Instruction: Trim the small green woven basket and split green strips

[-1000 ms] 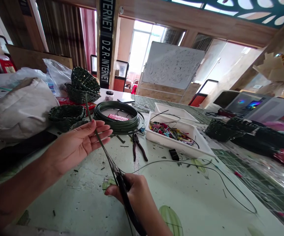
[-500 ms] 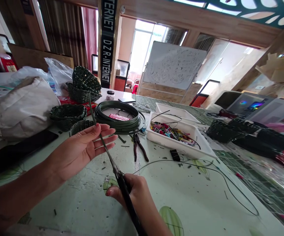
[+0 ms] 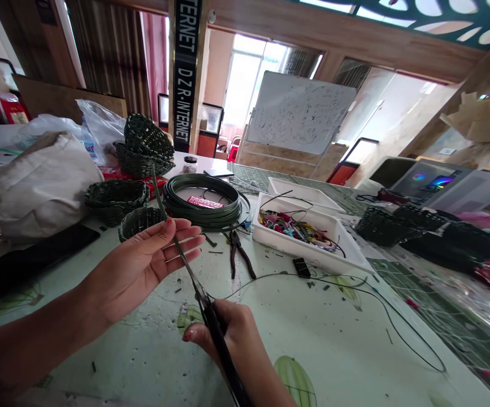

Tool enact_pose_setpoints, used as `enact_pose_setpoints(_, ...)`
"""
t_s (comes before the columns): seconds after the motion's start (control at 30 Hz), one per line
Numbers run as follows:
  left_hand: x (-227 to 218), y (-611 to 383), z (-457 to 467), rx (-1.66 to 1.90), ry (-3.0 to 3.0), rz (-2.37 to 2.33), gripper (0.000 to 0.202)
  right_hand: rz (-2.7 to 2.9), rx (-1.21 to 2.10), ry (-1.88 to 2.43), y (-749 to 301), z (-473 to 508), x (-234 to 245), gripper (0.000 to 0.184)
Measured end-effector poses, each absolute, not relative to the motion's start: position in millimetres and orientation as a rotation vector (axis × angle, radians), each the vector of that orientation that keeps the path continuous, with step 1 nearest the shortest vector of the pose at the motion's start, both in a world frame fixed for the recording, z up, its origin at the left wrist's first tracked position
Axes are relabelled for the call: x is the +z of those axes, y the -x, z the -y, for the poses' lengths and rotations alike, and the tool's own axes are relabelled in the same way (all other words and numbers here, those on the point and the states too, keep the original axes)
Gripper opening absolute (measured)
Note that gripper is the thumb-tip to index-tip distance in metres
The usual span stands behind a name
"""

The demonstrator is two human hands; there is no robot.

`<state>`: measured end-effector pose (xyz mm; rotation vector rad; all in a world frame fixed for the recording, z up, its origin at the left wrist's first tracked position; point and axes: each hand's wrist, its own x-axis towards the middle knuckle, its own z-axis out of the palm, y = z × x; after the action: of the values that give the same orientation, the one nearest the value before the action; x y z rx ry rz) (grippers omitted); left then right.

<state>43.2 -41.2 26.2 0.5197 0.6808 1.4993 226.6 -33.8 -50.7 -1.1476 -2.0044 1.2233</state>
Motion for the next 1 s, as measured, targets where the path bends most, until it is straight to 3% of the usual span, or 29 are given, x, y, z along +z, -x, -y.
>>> enact_pose_setpoints(1.0,24.9,-55.1,49.5,1.479,-0.523,-0.71,0.014,1.965,1.267,1.16,-224.6,33.5,-51.4,0.064)
